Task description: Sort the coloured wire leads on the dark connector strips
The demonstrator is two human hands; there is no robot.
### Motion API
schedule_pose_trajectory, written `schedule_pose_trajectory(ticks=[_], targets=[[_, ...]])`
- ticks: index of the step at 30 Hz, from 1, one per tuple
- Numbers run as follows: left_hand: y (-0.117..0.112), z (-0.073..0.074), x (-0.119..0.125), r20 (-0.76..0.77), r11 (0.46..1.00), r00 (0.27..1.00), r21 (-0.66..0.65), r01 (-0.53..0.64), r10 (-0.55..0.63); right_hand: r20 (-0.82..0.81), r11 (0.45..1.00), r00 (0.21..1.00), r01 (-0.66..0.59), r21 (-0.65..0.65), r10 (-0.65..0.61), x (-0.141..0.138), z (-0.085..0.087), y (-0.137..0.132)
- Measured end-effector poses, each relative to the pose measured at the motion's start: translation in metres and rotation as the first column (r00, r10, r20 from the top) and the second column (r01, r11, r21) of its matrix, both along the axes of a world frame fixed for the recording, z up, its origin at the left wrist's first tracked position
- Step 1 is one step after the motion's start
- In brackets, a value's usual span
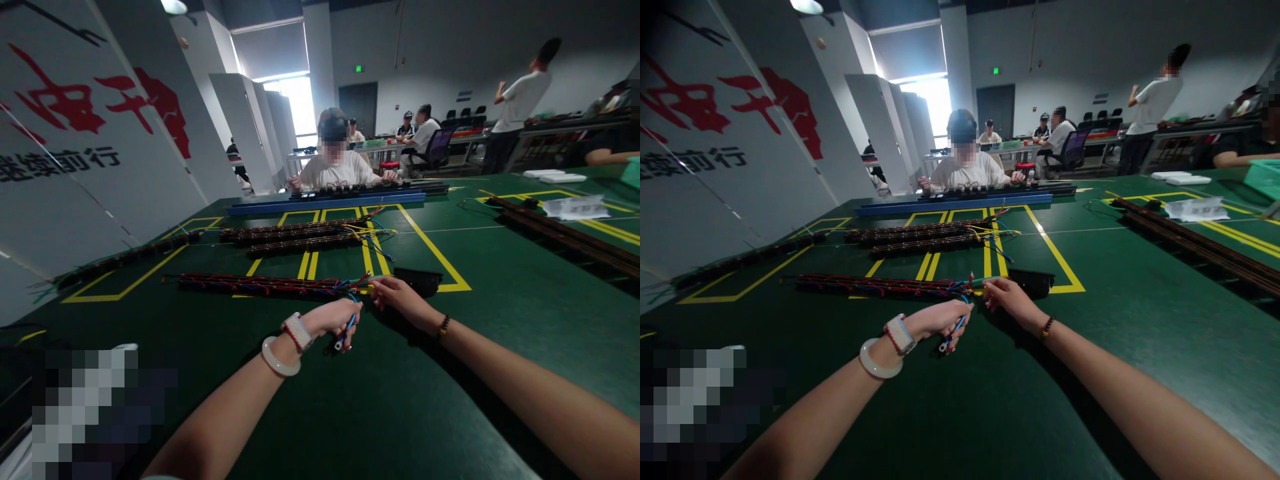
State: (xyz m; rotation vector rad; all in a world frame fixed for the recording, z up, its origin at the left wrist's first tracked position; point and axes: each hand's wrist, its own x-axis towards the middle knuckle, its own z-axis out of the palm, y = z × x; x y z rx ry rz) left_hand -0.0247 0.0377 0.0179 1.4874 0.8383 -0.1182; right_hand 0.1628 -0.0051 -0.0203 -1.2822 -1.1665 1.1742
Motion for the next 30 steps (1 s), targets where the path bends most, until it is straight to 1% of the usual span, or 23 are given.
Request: schedule_pose_trajectory(ticks=[3, 5, 7, 8, 10, 12, 13, 14, 16, 20, 22, 24, 25, 26, 28, 30], targets=[[0.004, 0.005, -0.005, -0.043, 0.996, 0.996, 0.041, 0.085, -0.083, -0.006, 1.0, 1.0, -0.008, 0.004, 0.008, 0.0, 0.001, 0.0], [0.005, 0.006, -0.005, -0.06, 0.994, 0.994, 0.055, 0.099, -0.096, -0.013, 1.0, 1.0, -0.01, 0.008, 0.01, 0.0, 0.001, 0.0], [0.006, 0.005, -0.004, -0.049, 0.995, 0.995, 0.038, 0.088, -0.087, -0.026, 1.0, 1.0, -0.015, 0.014, 0.016, 0.0, 0.001, 0.0], [0.007, 0.004, -0.003, -0.029, 0.996, 0.996, 0.003, 0.085, -0.085, -0.034, 1.0, 0.999, -0.018, 0.015, 0.018, 0.0, 0.001, 0.0], [0.01, 0.002, -0.002, 0.039, 0.988, 0.995, -0.114, 0.099, -0.095, -0.063, 0.999, 0.997, -0.041, 0.002, 0.041, 0.001, 0.003, 0.0], [0.013, -0.001, -0.002, 0.111, 0.963, 0.988, -0.236, 0.127, -0.103, -0.098, 0.994, 0.991, -0.099, -0.057, 0.093, 0.003, 0.006, -0.001], [0.015, -0.002, -0.002, 0.142, 0.951, 0.985, -0.277, 0.136, -0.099, -0.104, 0.988, 0.987, -0.13, -0.087, 0.12, 0.005, 0.009, -0.002], [0.016, -0.003, -0.003, 0.171, 0.941, 0.981, -0.31, 0.139, -0.089, -0.097, 0.984, 0.986, -0.147, -0.104, 0.137, 0.007, 0.013, -0.003], [0.018, -0.005, -0.004, 0.228, 0.914, 0.972, -0.379, 0.142, -0.057, -0.039, 0.988, 0.991, -0.134, -0.08, 0.132, 0.011, 0.024, -0.005], [0.016, -0.012, -0.003, 0.341, 0.824, 0.939, -0.541, 0.169, 0.031, 0.117, 0.997, 0.992, -0.054, 0.062, 0.046, 0.021, 0.058, -0.004], [0.014, -0.016, -0.001, 0.376, 0.796, 0.924, -0.58, 0.17, 0.076, 0.211, 0.989, 0.978, -0.036, 0.144, 0.005, 0.026, 0.076, 0.003], [0.013, -0.018, 0.0, 0.402, 0.787, 0.91, -0.592, 0.176, 0.099, 0.355, 0.976, 0.935, -0.078, 0.205, 0.0, 0.027, 0.092, 0.013], [0.013, -0.019, 0.0, 0.415, 0.786, 0.904, -0.591, 0.183, 0.101, 0.443, 0.971, 0.896, -0.129, 0.203, 0.027, 0.027, 0.098, 0.019], [0.013, -0.02, 0.0, 0.428, 0.787, 0.898, -0.587, 0.192, 0.1, 0.53, 0.966, 0.844, -0.194, 0.17, 0.076, 0.025, 0.103, 0.025], [0.012, -0.021, -0.001, 0.452, 0.791, 0.887, -0.576, 0.208, 0.095, 0.654, 0.944, 0.72, -0.327, 0.028, 0.23, 0.018, 0.11, 0.037], [0.011, -0.021, -0.001, 0.452, 0.797, 0.886, -0.57, 0.197, 0.104, 0.691, 0.895, 0.612, -0.43, -0.119, 0.386, 0.011, 0.112, 0.046]])
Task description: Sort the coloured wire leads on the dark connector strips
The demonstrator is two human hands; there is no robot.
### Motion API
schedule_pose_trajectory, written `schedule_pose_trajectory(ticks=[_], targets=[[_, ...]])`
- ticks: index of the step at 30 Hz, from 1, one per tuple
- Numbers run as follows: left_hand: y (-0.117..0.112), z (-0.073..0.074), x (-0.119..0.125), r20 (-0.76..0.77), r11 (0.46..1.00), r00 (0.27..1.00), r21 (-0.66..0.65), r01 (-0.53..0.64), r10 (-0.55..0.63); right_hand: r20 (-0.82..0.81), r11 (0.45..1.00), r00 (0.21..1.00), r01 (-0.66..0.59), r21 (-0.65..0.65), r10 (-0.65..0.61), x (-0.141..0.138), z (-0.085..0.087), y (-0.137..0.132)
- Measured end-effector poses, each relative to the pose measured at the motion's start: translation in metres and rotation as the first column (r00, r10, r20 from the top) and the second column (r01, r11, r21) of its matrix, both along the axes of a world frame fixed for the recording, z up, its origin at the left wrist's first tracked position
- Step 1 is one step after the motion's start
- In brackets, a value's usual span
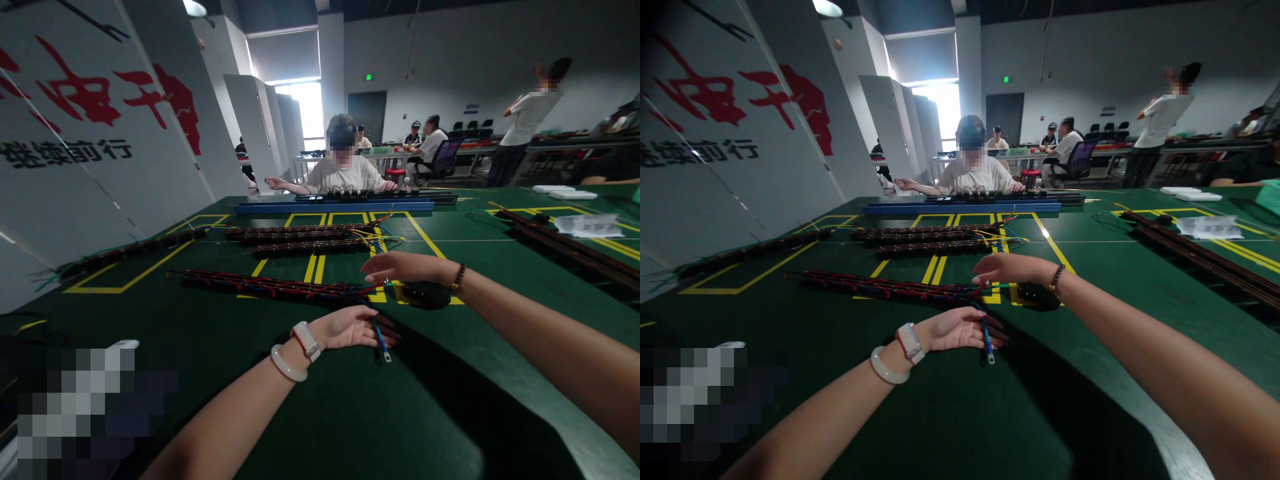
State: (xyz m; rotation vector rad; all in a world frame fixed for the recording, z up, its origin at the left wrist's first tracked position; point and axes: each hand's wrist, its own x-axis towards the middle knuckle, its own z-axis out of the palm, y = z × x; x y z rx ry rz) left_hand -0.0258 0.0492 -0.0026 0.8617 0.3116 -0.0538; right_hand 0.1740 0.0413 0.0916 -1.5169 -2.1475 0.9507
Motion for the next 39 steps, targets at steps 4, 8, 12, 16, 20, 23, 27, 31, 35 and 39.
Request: schedule_pose_trajectory(ticks=[4, 8, 12, 16, 20, 23, 27, 31, 35, 39], targets=[[-0.001, -0.001, 0.001, -0.026, 1.0, 0.999, -0.001, -0.026, 0.026, 0.052, 0.995, 0.996, -0.065, -0.07, 0.069, -0.004, -0.005, 0.011], [0.001, -0.003, 0.002, 0.03, 1.0, 0.999, -0.009, 0.017, -0.017, 0.099, 0.991, 0.991, -0.076, -0.109, 0.087, 0.01, -0.02, 0.015], [0.002, -0.004, 0.002, 0.003, 1.0, 1.0, -0.008, 0.021, -0.021, 0.239, 0.988, 0.965, -0.073, -0.139, 0.105, 0.018, -0.033, 0.016], [0.0, -0.001, 0.003, -0.042, 1.0, 0.999, -0.02, -0.022, 0.021, 0.316, 0.979, 0.936, -0.104, -0.177, 0.157, 0.011, -0.037, 0.017], [-0.003, 0.002, 0.005, -0.034, 0.995, 0.998, -0.083, -0.048, 0.045, 0.349, 0.956, 0.911, -0.129, -0.265, 0.22, 0.002, -0.038, 0.02], [-0.006, 0.003, 0.008, 0.015, 0.982, 0.995, -0.165, -0.09, 0.094, 0.347, 0.929, 0.906, -0.113, -0.352, 0.242, -0.004, -0.037, 0.017], [-0.01, 0.003, 0.011, 0.105, 0.97, 0.986, -0.218, -0.104, 0.129, 0.343, 0.905, 0.899, -0.118, -0.409, 0.272, -0.014, -0.03, 0.008], [-0.014, 0.004, 0.012, 0.089, 0.971, 0.985, -0.204, -0.125, 0.145, 0.393, 0.919, 0.884, -0.092, -0.383, 0.252, -0.024, -0.023, 0.004], [-0.014, 0.004, 0.012, 0.091, 0.968, 0.983, -0.21, -0.135, 0.157, 0.414, 0.908, 0.873, -0.074, -0.413, 0.26, -0.023, -0.022, 0.006], [-0.013, 0.0, 0.011, 0.085, 0.965, 0.981, -0.212, -0.152, 0.173, 0.396, 0.898, 0.877, -0.084, -0.431, 0.273, -0.014, -0.028, 0.004]])
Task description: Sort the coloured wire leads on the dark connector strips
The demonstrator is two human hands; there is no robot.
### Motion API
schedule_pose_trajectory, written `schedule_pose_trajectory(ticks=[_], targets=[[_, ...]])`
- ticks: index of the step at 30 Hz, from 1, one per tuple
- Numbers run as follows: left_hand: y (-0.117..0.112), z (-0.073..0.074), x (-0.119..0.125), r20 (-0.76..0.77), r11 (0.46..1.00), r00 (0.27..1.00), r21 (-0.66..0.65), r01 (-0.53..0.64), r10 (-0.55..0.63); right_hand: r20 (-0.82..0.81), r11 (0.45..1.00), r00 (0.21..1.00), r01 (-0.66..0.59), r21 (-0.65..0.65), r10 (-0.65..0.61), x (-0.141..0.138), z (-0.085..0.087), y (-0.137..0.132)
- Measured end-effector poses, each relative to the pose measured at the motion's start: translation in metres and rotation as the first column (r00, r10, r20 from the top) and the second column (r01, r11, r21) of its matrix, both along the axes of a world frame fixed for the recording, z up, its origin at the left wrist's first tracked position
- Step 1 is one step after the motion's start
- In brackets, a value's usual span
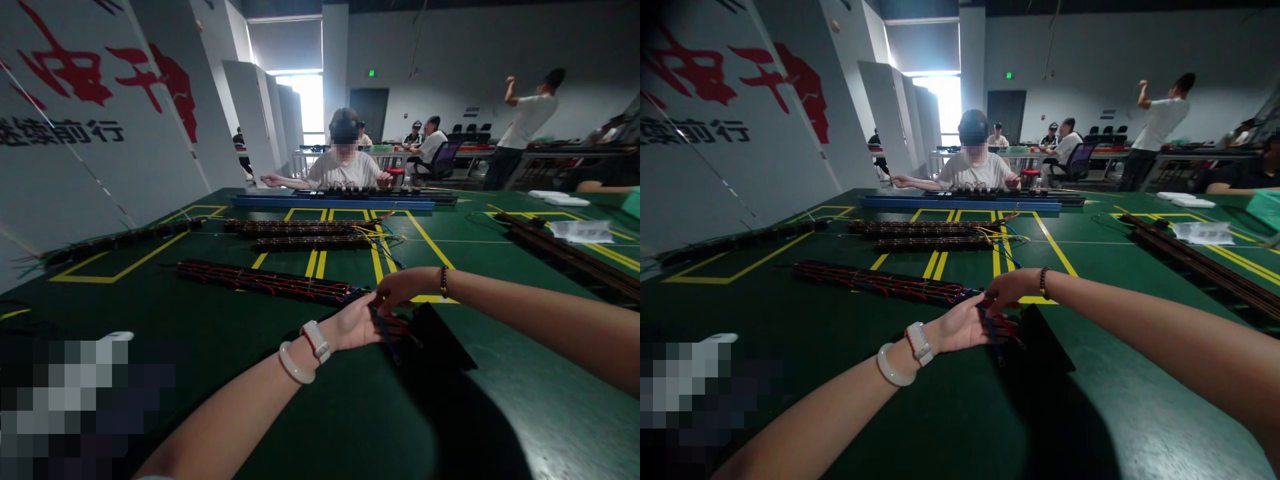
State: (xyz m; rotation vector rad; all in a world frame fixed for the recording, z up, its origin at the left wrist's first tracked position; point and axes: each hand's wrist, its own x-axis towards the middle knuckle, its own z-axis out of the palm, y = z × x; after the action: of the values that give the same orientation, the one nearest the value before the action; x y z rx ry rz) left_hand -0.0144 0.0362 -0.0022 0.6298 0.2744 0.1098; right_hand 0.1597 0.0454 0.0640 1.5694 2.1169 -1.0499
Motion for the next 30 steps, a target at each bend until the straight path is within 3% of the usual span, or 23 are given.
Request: schedule_pose_trajectory(ticks=[8, 12, 18, 22, 24, 27, 30], targets=[[-0.001, -0.003, 0.001, -0.072, 0.999, 0.997, 0.034, -0.038, 0.04, -0.106, 0.98, 0.98, 0.155, -0.127, -0.168, 0.01, -0.008, -0.015], [-0.005, -0.001, 0.001, -0.07, 0.994, 0.992, 0.058, -0.098, 0.102, -0.302, 0.959, 0.921, 0.191, -0.208, -0.248, 0.018, -0.01, -0.021], [-0.009, 0.001, 0.004, -0.095, 0.978, 0.974, 0.055, -0.203, 0.207, -0.35, 0.918, 0.859, 0.287, -0.272, -0.372, 0.019, -0.008, -0.029], [-0.01, -0.004, 0.009, -0.097, 0.967, 0.964, 0.086, -0.239, 0.247, -0.304, 0.924, 0.878, 0.315, -0.215, -0.37, 0.013, -0.008, -0.03], [-0.011, -0.006, 0.012, -0.072, 0.965, 0.965, 0.102, -0.243, 0.251, -0.181, 0.943, 0.927, 0.31, -0.123, -0.329, 0.007, -0.009, -0.03], [-0.012, -0.009, 0.015, -0.087, 0.956, 0.962, 0.167, -0.243, 0.259, 0.07, 0.972, 0.971, 0.226, 0.059, -0.23, -0.004, -0.009, -0.034], [-0.012, -0.007, 0.013, -0.133, 0.956, 0.957, 0.18, -0.231, 0.256, 0.148, 0.972, 0.973, 0.147, 0.182, -0.175, -0.012, -0.006, -0.041]])
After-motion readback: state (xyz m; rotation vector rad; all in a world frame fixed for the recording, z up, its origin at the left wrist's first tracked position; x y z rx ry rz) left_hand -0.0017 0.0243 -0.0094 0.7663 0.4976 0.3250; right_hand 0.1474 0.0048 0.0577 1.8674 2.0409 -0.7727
